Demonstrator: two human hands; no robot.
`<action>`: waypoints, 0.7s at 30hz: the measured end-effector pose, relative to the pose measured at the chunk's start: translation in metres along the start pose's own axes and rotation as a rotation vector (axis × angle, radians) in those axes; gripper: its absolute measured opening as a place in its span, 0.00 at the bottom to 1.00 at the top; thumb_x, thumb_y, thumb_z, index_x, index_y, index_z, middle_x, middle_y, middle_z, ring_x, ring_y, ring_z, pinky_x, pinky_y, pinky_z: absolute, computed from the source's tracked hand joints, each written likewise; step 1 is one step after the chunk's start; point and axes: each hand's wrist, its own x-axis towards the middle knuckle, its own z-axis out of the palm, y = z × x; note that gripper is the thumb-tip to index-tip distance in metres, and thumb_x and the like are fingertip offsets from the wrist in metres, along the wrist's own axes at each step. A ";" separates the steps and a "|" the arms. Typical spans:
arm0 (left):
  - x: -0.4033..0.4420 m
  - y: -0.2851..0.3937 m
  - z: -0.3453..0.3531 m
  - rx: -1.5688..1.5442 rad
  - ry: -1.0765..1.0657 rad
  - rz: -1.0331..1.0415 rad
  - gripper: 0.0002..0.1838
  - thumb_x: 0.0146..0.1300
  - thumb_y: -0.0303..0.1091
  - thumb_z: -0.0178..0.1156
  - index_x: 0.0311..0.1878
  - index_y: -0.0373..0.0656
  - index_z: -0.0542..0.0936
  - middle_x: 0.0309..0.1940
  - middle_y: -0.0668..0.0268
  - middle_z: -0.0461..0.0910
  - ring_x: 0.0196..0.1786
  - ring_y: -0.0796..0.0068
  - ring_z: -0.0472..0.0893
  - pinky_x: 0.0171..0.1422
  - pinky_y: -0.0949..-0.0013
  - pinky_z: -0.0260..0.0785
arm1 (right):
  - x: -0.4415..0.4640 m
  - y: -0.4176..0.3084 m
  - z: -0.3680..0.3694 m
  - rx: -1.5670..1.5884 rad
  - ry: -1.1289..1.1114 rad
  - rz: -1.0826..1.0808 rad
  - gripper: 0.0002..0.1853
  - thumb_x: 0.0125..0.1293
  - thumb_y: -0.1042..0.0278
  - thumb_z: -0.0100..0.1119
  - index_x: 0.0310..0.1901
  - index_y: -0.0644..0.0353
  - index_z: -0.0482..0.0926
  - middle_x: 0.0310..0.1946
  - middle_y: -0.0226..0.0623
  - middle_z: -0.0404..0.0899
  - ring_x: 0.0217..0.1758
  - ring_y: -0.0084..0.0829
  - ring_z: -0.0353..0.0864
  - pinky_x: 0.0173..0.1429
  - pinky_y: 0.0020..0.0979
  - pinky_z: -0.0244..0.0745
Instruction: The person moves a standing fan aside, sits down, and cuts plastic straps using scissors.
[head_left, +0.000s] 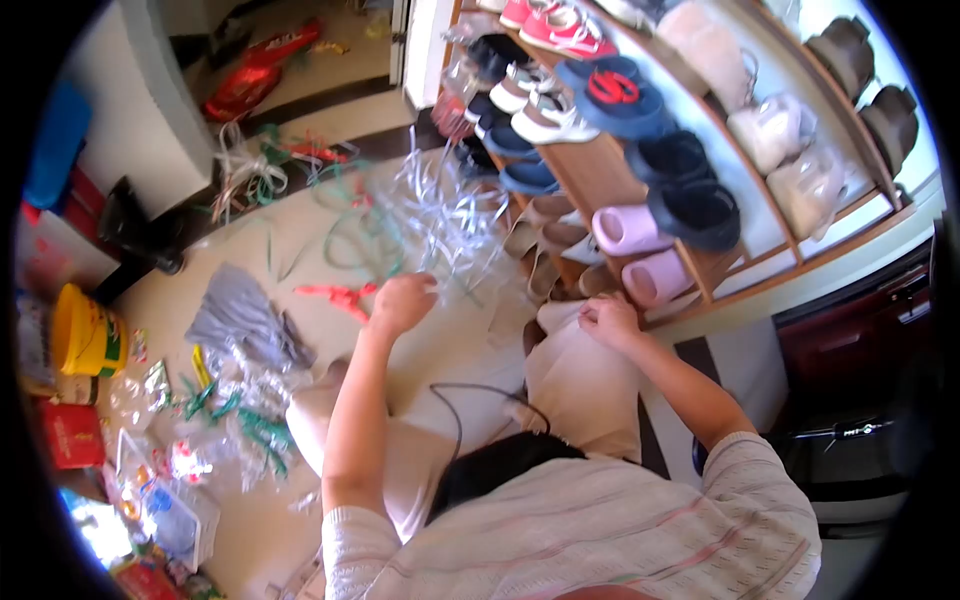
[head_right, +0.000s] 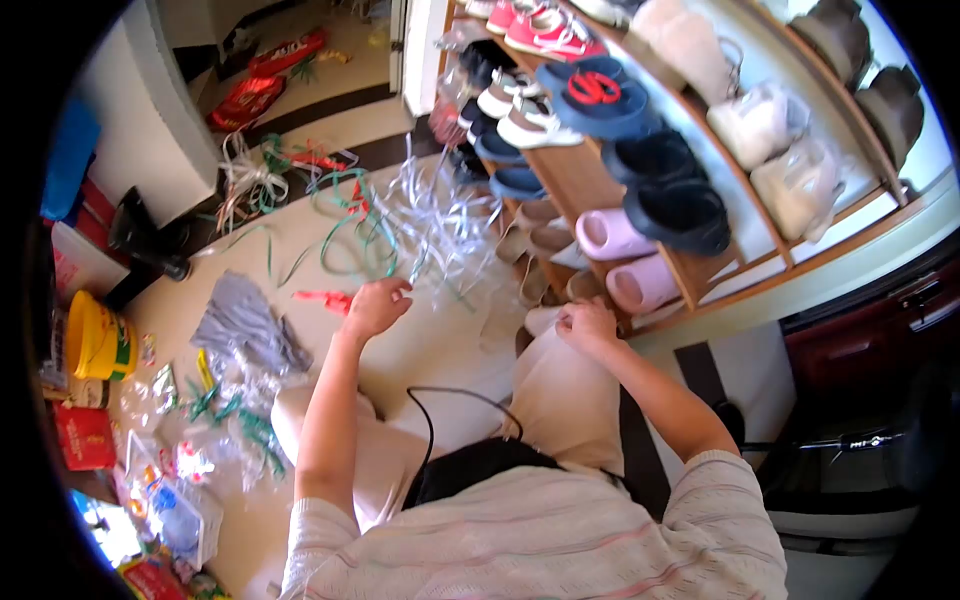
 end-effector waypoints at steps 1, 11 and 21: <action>0.007 -0.003 -0.006 -0.067 0.089 0.004 0.14 0.50 0.36 0.59 0.42 0.46 0.80 0.33 0.61 0.80 0.39 0.61 0.79 0.47 0.60 0.70 | 0.020 0.000 -0.012 0.151 -0.072 0.009 0.07 0.50 0.63 0.59 0.30 0.54 0.79 0.31 0.35 0.79 0.37 0.39 0.77 0.43 0.40 0.72; -0.007 -0.007 -0.021 0.118 -0.043 -0.032 0.15 0.51 0.35 0.61 0.43 0.45 0.79 0.35 0.58 0.79 0.44 0.60 0.77 0.49 0.59 0.69 | 0.310 0.015 -0.182 -0.123 0.515 0.262 0.09 0.57 0.68 0.51 0.38 0.55 0.78 0.40 0.49 0.77 0.47 0.47 0.76 0.50 0.44 0.71; -0.003 -0.016 -0.035 0.150 -0.049 -0.130 0.16 0.52 0.34 0.60 0.45 0.44 0.78 0.38 0.55 0.78 0.44 0.55 0.76 0.49 0.57 0.69 | 0.314 -0.008 -0.171 0.112 0.761 -0.005 0.30 0.50 0.63 0.60 0.57 0.55 0.65 0.42 0.47 0.78 0.45 0.40 0.79 0.52 0.34 0.71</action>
